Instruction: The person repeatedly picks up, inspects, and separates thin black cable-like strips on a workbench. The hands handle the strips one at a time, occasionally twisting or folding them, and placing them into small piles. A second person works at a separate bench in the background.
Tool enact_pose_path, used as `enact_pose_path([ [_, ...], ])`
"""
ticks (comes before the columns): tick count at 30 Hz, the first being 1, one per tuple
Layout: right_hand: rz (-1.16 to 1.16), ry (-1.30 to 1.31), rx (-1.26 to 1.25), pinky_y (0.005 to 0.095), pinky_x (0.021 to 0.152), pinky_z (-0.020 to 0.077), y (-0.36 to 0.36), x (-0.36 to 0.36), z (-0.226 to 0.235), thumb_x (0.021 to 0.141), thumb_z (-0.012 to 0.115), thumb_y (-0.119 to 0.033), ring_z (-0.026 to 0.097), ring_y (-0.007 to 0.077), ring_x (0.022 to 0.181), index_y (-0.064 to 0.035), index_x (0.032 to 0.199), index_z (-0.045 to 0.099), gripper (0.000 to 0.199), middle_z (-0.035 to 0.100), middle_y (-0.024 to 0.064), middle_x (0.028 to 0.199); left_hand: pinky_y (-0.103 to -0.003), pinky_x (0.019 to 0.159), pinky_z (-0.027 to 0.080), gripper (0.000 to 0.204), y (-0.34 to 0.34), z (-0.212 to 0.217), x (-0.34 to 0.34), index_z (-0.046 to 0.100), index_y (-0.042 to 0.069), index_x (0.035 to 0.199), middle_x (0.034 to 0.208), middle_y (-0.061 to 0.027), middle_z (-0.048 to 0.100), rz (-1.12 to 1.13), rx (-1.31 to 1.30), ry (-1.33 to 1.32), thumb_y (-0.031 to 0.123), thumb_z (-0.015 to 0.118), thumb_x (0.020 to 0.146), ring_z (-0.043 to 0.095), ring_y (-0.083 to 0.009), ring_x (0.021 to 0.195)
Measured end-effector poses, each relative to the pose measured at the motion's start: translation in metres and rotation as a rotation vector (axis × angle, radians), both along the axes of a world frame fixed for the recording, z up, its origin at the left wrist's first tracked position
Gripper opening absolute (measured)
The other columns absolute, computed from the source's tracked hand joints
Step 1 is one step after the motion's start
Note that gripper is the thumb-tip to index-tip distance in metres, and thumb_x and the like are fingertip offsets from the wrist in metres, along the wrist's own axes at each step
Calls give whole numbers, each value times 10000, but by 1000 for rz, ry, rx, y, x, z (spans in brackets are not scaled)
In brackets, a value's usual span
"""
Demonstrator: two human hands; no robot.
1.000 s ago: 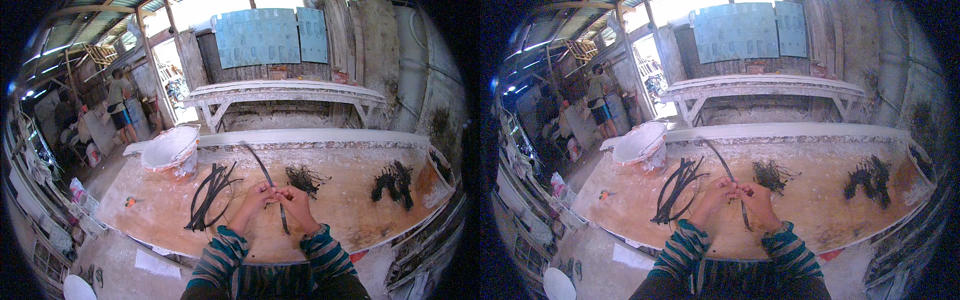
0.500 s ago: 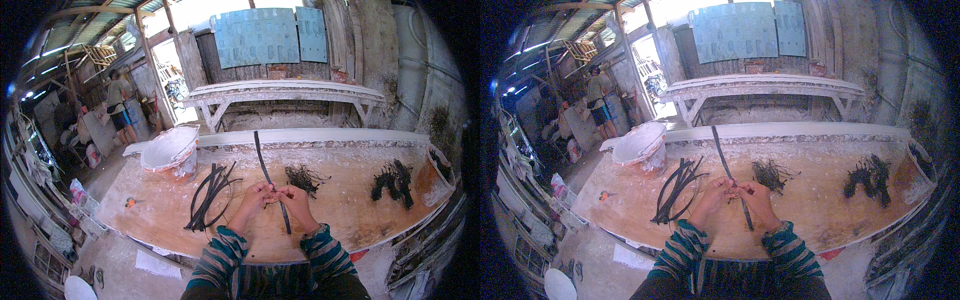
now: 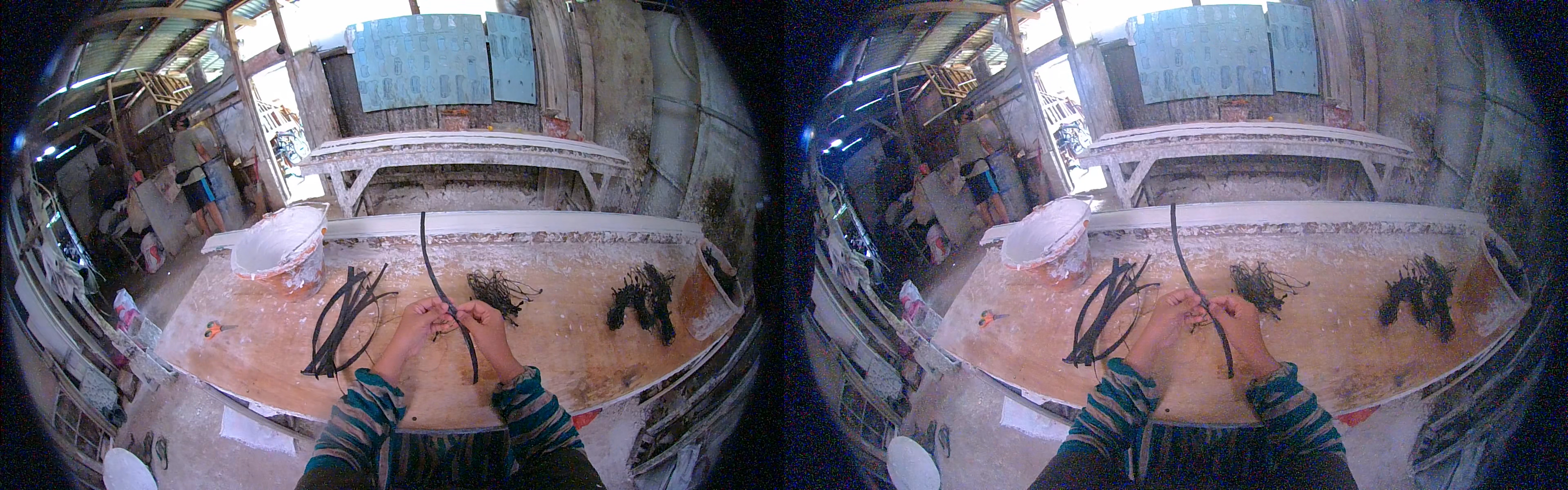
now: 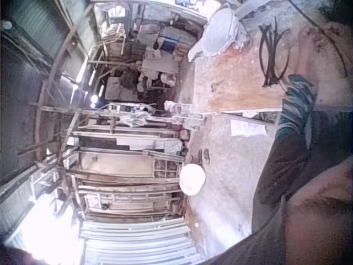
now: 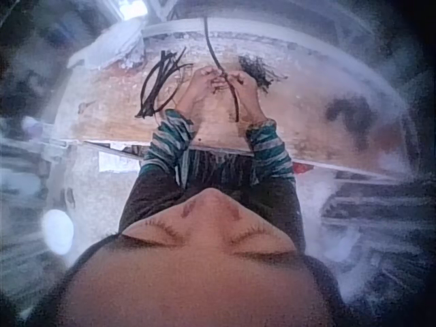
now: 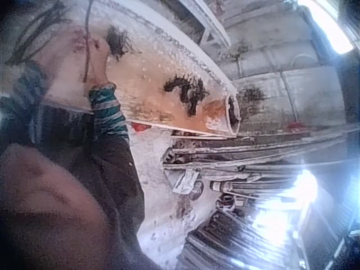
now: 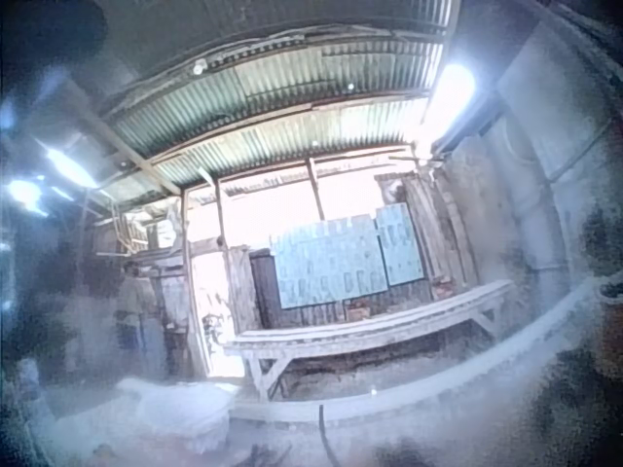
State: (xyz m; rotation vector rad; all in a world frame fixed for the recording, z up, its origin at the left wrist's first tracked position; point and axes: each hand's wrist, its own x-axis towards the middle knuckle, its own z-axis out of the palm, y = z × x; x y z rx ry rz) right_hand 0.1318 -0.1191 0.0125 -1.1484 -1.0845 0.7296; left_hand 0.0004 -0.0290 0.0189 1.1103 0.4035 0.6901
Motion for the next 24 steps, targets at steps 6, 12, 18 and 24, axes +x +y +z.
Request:
enact_pose_path([
  [6, 45, 47, 69, 215, 648, 448, 5, 1, -5, 842, 527, -66, 565, 87, 728, -2, 930, 571, 118, 612, 33, 824, -243, 634, 503, 139, 1, -3, 3, 578, 30, 933, 829, -28, 604, 5, -5, -20, 123, 544, 835, 566, -97, 693],
  [12, 54, 83, 75, 214, 662, 442, 2, -1, 0, 847, 512, -56, 559, 90, 736, -5, 935, 545, 107, 600, 33, 838, -240, 629, 501, 135, -4, 3, 3, 567, 26, 931, 817, -17, 586, 57, 30, 21, 117, 533, 837, 556, -95, 701],
  [18, 49, 121, 65, 193, 648, 428, 2, -2, 3, 840, 495, -10, 549, 74, 704, -10, 907, 528, 75, 601, 27, 810, -220, 593, 500, 128, -1, -4, 7, 562, 16, 932, 805, -14, 577, 131, 155, 76, 85, 515, 836, 554, -94, 691],
  [24, 83, 48, 30, 184, 634, 419, 4, 1, -3, 808, 544, 1, 559, 72, 718, -12, 898, 524, 93, 607, 26, 786, -199, 540, 490, 179, -3, -4, 7, 552, -10, 994, 766, -14, 566, 161, 269, 107, 70, 521, 836, 552, -78, 657],
])
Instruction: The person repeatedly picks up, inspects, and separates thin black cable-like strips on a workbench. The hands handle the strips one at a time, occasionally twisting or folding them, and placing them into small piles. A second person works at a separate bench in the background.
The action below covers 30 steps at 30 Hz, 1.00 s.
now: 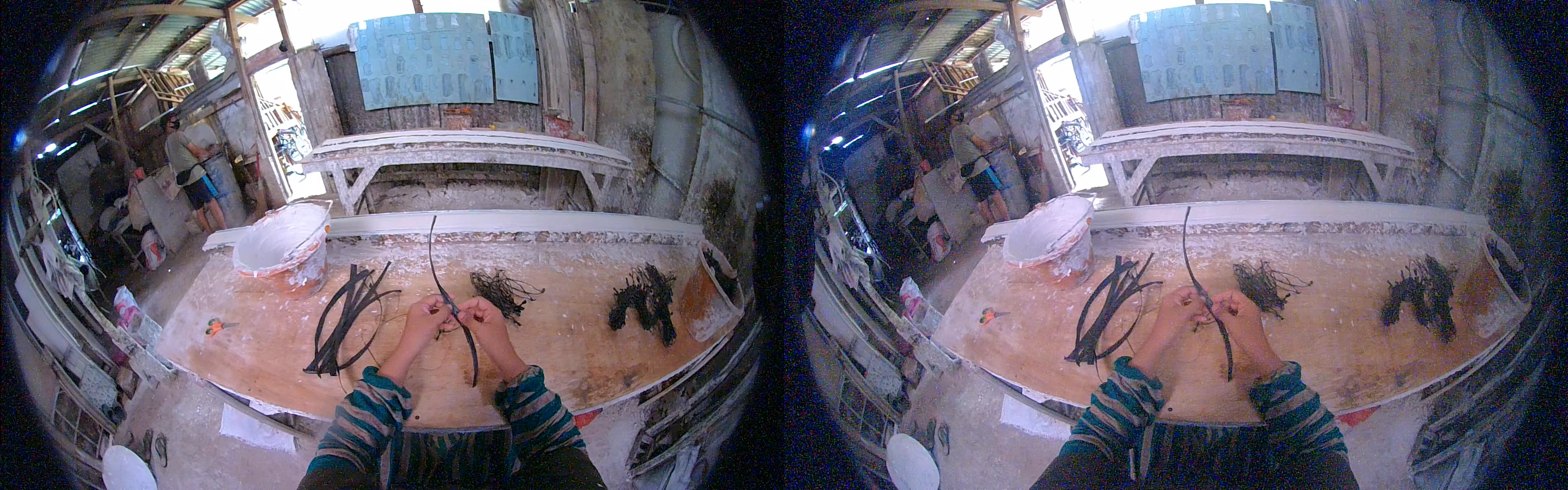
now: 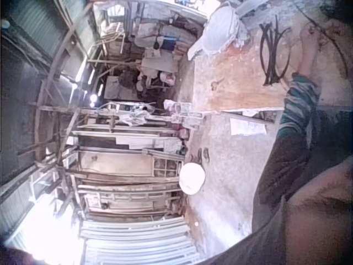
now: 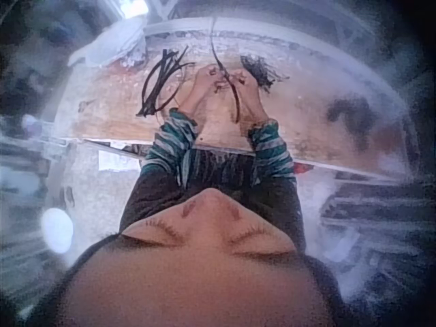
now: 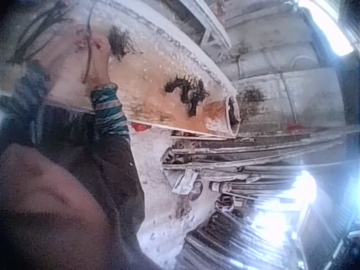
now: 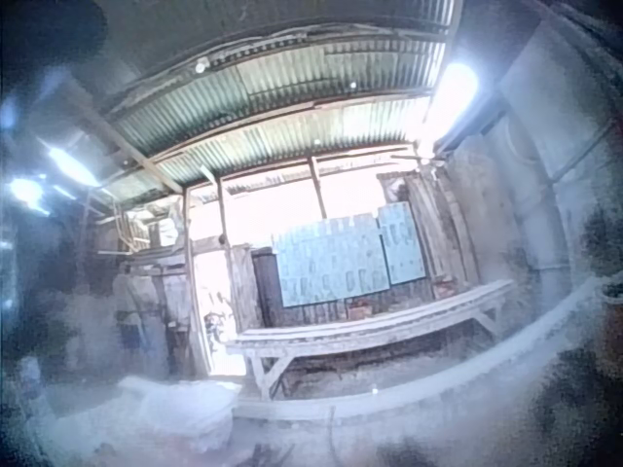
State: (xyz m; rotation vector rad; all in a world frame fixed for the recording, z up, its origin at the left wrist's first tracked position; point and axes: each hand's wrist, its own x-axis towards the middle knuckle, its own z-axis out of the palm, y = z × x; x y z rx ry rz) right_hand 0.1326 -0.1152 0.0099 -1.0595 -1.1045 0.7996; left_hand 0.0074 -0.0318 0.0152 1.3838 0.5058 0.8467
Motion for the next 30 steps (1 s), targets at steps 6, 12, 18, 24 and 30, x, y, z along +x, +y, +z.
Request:
enact_pose_path([
  [6, -5, -11, -25, 182, 627, 417, -1, -2, 2, 765, 592, 11, 547, 62, 690, -14, 876, 535, 128, 599, 17, 771, -187, 529, 455, 140, 0, 0, -2, 571, 7, 942, 744, -1, 577, -72, 76, 105, 66, 538, 820, 542, -67, 644],
  [12, 2, 8, -48, 181, 626, 419, 2, 5, -7, 747, 599, 18, 545, 62, 689, -12, 868, 544, 136, 586, 11, 768, -187, 540, 449, 153, 1, -5, -1, 574, 21, 965, 777, -1, 579, -114, 147, 84, 64, 525, 827, 533, -63, 658],
  [18, -96, -99, -60, 185, 615, 420, -3, 0, 2, 759, 595, -7, 540, 56, 680, -11, 839, 573, 83, 591, 4, 754, -193, 550, 456, 203, 1, -6, 0, 560, 25, 1035, 779, 5, 567, -108, 110, 132, 77, 498, 849, 525, -66, 665],
  [24, -240, -236, -37, 245, 614, 443, -6, -7, 7, 771, 601, -74, 563, 99, 678, 8, 812, 619, 93, 626, 32, 747, -205, 559, 465, 212, -5, 1, -2, 554, 14, 1038, 812, -10, 570, -67, 226, 232, 93, 490, 851, 536, -69, 688],
  [30, -135, -117, -113, 235, 627, 437, 2, 10, -8, 784, 591, -85, 553, 97, 690, 2, 824, 611, 99, 616, 33, 755, -209, 558, 471, 199, -6, 4, -2, 562, 5, 1009, 796, -13, 578, -56, 128, 189, 103, 505, 845, 539, -70, 674],
])
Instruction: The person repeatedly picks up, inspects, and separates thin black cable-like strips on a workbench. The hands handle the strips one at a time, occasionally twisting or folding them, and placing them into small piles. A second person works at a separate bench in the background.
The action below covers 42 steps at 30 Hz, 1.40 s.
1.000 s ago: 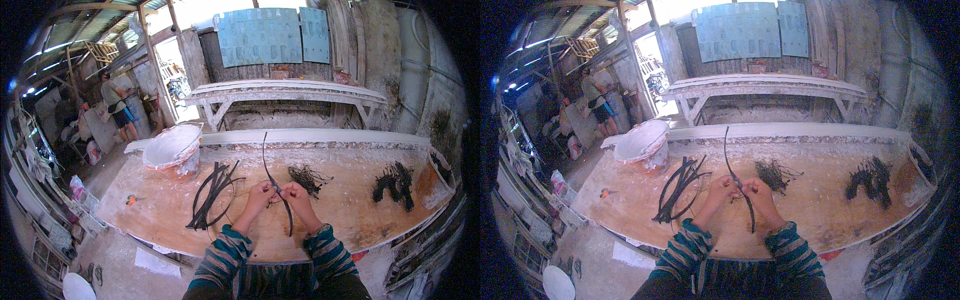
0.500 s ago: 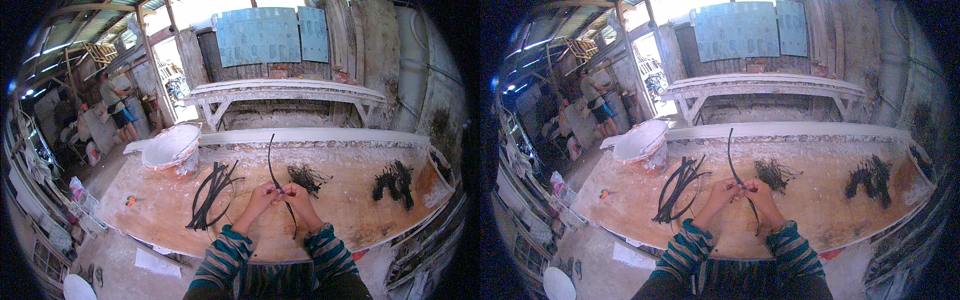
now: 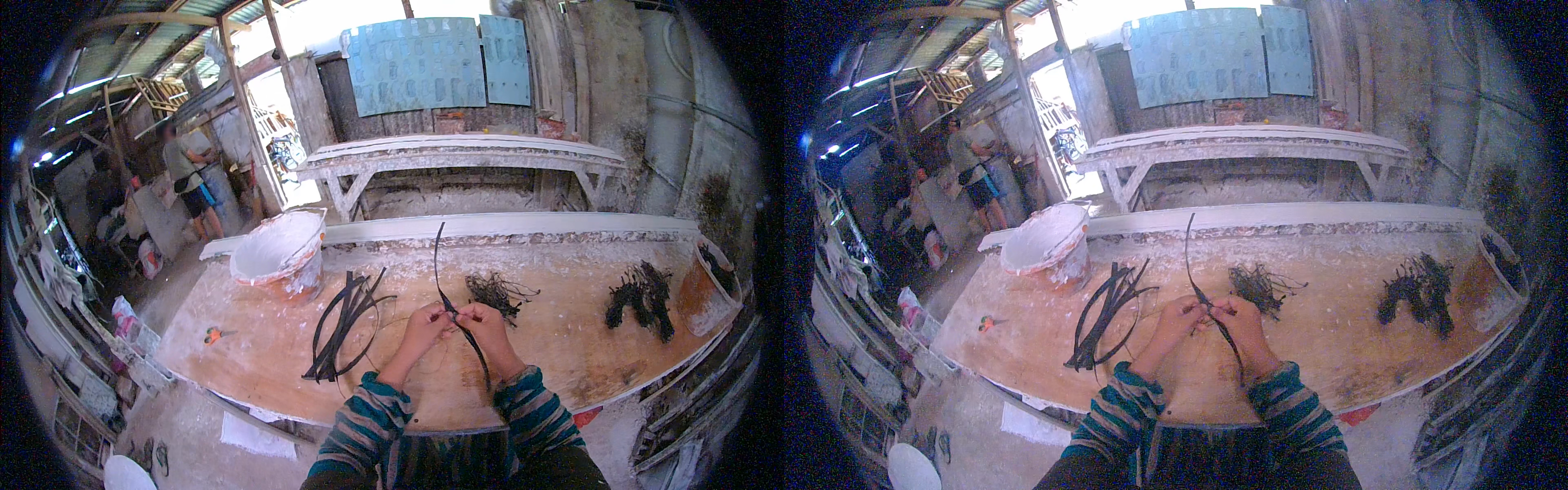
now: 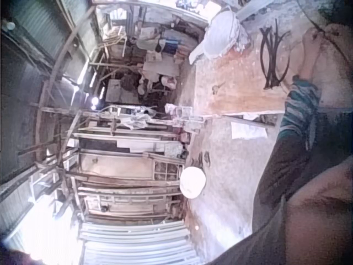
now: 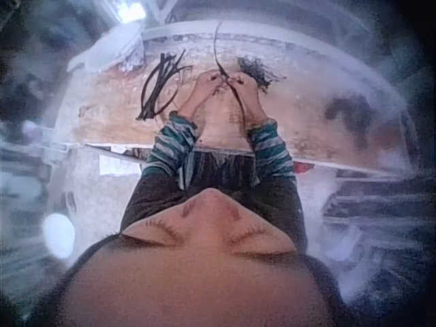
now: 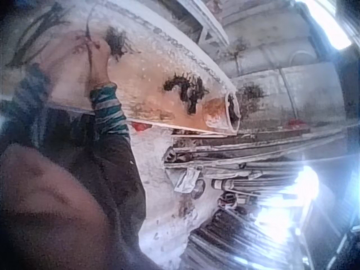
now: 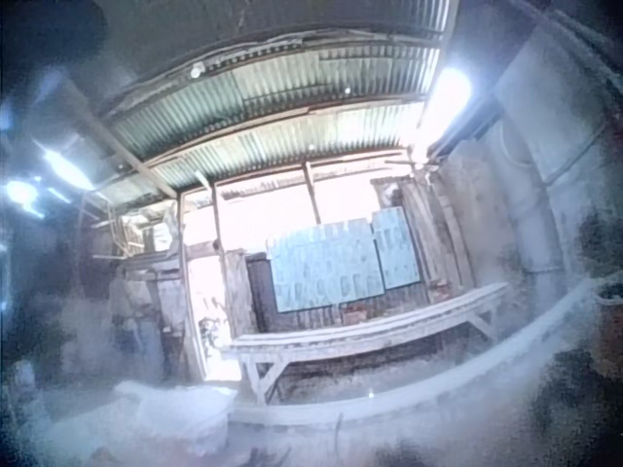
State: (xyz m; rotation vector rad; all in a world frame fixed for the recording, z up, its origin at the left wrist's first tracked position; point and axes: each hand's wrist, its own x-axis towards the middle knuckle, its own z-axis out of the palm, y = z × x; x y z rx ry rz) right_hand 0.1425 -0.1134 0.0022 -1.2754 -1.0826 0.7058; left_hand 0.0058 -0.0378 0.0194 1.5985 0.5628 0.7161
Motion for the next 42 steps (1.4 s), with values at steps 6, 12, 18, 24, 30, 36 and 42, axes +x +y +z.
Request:
enact_pose_path([
  [6, 297, 561, -84, 212, 639, 442, -4, 0, 10, 819, 559, -98, 565, 91, 711, -45, 874, 579, 79, 608, 18, 809, -202, 547, 482, 129, 8, -7, -2, 575, 40, 884, 745, -1, 563, -47, -438, -190, 154, 528, 847, 539, -74, 643],
  [12, 372, 645, -156, 209, 604, 450, -7, 0, 12, 821, 560, -135, 568, 90, 715, -81, 866, 567, 71, 601, 8, 825, -203, 541, 480, 135, 2, -2, -1, 560, 75, 817, 718, 17, 547, -64, -466, -225, 203, 535, 851, 506, -55, 601],
  [18, 427, 744, -108, 210, 575, 459, -6, -1, 11, 812, 566, -123, 573, 100, 691, -84, 862, 546, 67, 593, 10, 810, -222, 551, 477, 161, 7, -6, -1, 550, 89, 832, 721, 13, 573, -137, -469, -203, 249, 544, 845, 540, -85, 600],
  [24, 433, 727, -116, 219, 593, 439, -3, 4, 0, 801, 577, -116, 558, 97, 705, -77, 858, 552, 74, 589, 10, 817, -180, 510, 434, 205, 5, -5, -2, 511, 103, 791, 700, 18, 571, -124, -403, -140, 297, 530, 856, 542, -64, 581],
  [30, 271, 536, -129, 213, 654, 401, -5, 3, 8, 791, 601, -142, 527, 78, 746, -105, 850, 576, 74, 580, -18, 815, -191, 538, 444, 100, -3, 8, -2, 534, 82, 878, 790, 9, 580, -91, -345, -157, 139, 583, 812, 551, -59, 682],
  [36, 236, 471, -114, 208, 634, 410, -2, 6, 5, 797, 588, -111, 518, 69, 709, -103, 851, 571, 57, 573, -24, 794, -192, 588, 442, 179, 0, 7, -5, 548, 71, 964, 856, 12, 587, -133, -310, -143, 65, 584, 788, 548, -57, 729],
  [42, 198, 473, -29, 207, 590, 414, -2, 3, 4, 795, 585, -92, 507, 67, 638, -105, 793, 538, 49, 547, -21, 722, -162, 522, 359, 80, -1, 5, -3, 559, 104, 853, 750, 49, 567, -137, -271, -113, 101, 593, 781, 503, -45, 620],
])
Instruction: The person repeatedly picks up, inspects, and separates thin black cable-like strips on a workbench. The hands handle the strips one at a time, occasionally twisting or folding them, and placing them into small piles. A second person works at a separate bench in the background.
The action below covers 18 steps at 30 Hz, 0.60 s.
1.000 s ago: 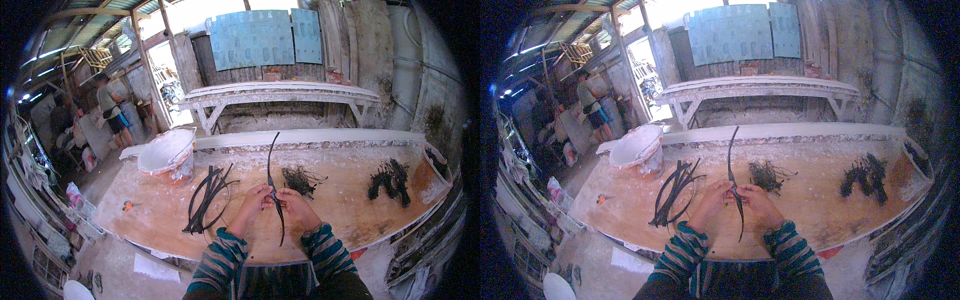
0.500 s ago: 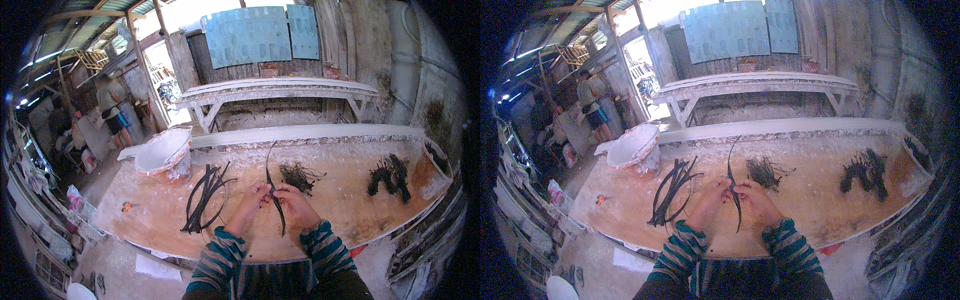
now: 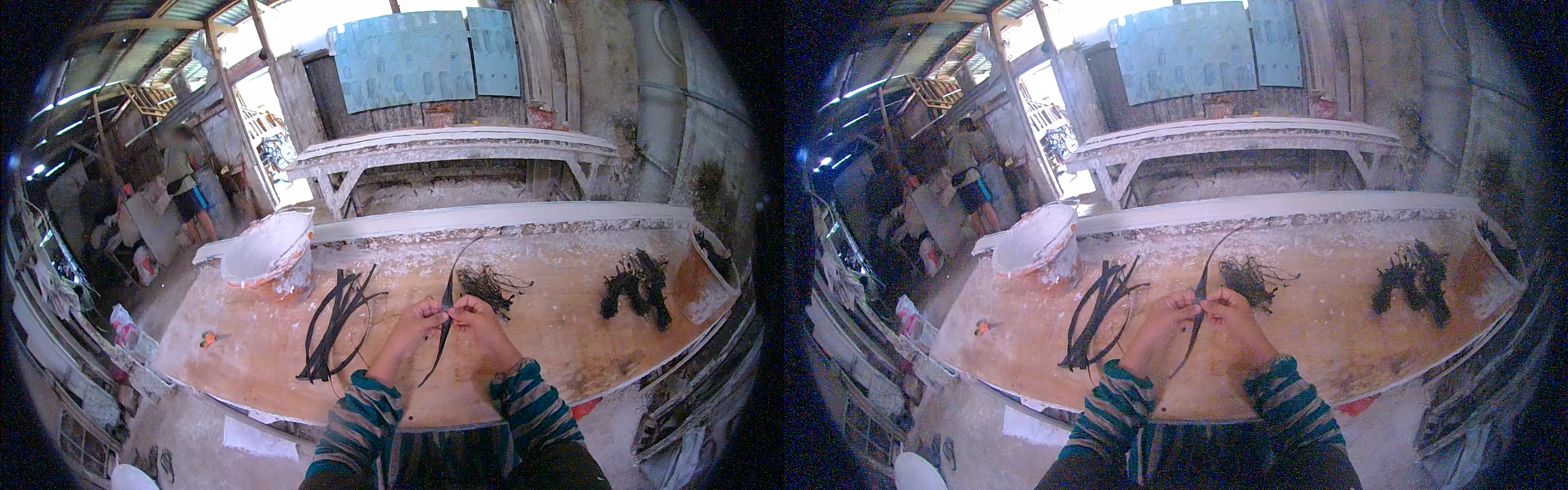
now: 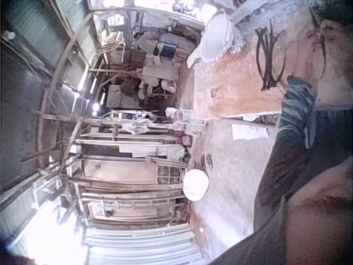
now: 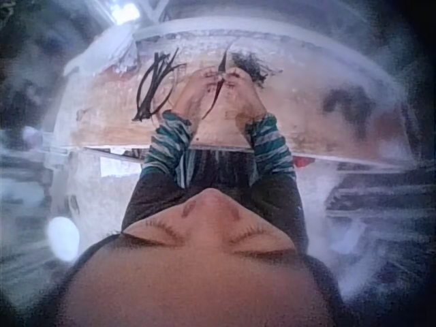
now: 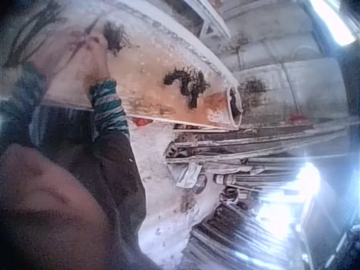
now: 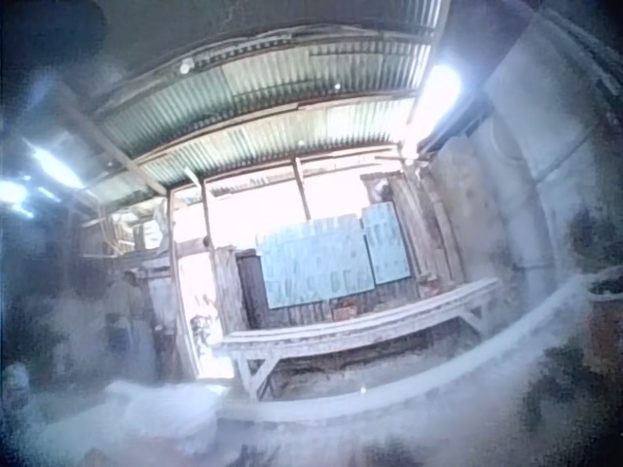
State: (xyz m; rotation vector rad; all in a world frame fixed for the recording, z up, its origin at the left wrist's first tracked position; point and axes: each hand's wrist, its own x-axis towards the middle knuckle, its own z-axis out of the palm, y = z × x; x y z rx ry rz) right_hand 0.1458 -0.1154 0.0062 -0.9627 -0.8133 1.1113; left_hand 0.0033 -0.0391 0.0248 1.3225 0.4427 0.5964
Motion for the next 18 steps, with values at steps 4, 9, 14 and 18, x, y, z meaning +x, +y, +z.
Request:
enact_pose_path([
  [4, 7, -2, -20, 212, 589, 416, -1, -3, 5, 799, 570, -93, 517, 78, 642, -107, 775, 518, 59, 546, -11, 716, -156, 523, 400, 96, 10, -16, -2, 568, 75, 882, 781, 26, 591, -15, -1, -32, 110, 594, 797, 530, -37, 642],
  [9, 35, -18, 14, 218, 594, 415, -1, 2, 3, 798, 563, -106, 520, 90, 645, -99, 777, 511, 57, 544, -4, 713, -149, 464, 359, 74, 7, -13, 2, 556, 76, 825, 714, 40, 579, 57, 10, -38, 126, 603, 796, 497, -22, 562],
  [14, 58, 105, 10, 216, 594, 391, -7, -7, 13, 795, 567, -113, 500, 94, 647, -87, 772, 518, 60, 534, 0, 716, -179, 546, 354, 53, 2, -11, 2, 534, 99, 783, 724, 39, 543, 41, -42, -104, 113, 583, 796, 500, -56, 641],
  [18, 166, 145, 44, 251, 643, 453, -1, 4, -1, 817, 560, -100, 561, 110, 708, -98, 819, 512, 48, 574, 2, 786, -157, 470, 351, 88, 5, -16, 3, 548, 102, 811, 702, 47, 554, 54, -13, -75, 118, 627, 776, 496, -33, 570],
])
